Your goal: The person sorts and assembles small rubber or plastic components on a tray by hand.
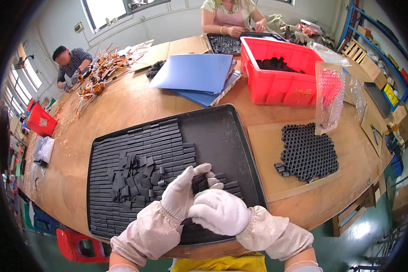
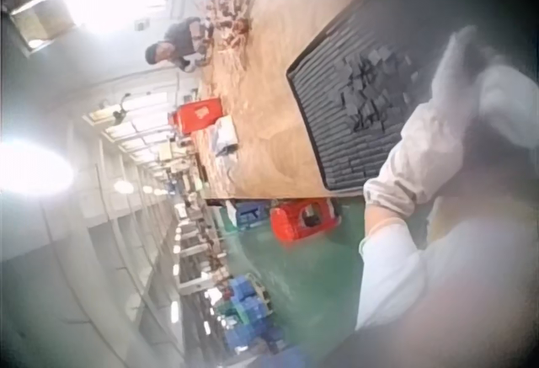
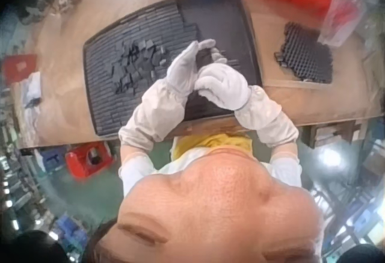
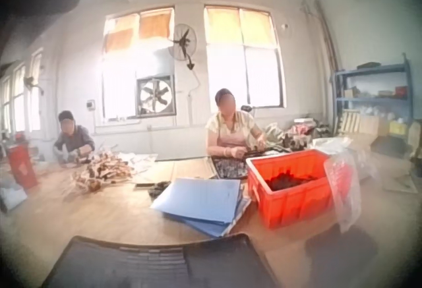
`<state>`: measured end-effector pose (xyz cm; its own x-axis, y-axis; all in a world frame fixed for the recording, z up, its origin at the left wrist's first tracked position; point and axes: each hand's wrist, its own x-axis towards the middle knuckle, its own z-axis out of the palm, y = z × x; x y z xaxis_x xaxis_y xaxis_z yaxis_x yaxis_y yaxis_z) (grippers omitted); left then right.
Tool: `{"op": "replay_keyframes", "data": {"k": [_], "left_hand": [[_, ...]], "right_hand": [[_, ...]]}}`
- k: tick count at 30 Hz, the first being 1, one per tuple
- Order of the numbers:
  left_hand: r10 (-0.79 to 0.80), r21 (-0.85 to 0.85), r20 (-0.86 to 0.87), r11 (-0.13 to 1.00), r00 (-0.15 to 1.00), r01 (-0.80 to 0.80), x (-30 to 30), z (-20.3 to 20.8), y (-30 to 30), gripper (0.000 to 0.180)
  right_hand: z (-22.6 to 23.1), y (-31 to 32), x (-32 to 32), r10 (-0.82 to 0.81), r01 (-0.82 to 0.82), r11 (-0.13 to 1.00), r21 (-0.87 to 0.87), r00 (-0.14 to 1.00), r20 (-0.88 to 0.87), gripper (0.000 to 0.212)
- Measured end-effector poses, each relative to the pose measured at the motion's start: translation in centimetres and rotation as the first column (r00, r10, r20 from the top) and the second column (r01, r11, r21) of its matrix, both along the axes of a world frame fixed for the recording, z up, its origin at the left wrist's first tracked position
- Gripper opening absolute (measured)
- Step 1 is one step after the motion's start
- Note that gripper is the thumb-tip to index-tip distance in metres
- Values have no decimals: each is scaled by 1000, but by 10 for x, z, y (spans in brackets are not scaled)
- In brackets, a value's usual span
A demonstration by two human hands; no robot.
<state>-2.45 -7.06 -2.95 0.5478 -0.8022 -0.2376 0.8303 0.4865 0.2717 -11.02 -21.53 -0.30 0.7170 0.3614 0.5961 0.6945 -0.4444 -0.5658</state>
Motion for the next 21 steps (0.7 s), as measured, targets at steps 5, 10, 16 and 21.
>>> {"op": "replay_keyframes", "data": {"k": [5, 10, 16, 21], "left_hand": [[-134, 140, 195, 984, 972, 108, -1, -1, -4, 46], [-61, 98, 30, 994, 998, 57, 2, -1, -2, 30], [-54, 120, -51, 991, 997, 60, 1, 7, 3, 14], [-159, 281, 250, 956, 955, 86, 6, 6, 3, 21]], "right_hand": [[-1, -12, 0, -115, 117, 992, 46, 992, -56, 24], [0, -15, -1, -71, 102, 960, 261, 990, -126, 17], [0, -29, 3, -416, 453, 821, 348, 892, -180, 13], [-2, -36, 12, -510, 519, 844, 137, 855, -98, 17]]}}
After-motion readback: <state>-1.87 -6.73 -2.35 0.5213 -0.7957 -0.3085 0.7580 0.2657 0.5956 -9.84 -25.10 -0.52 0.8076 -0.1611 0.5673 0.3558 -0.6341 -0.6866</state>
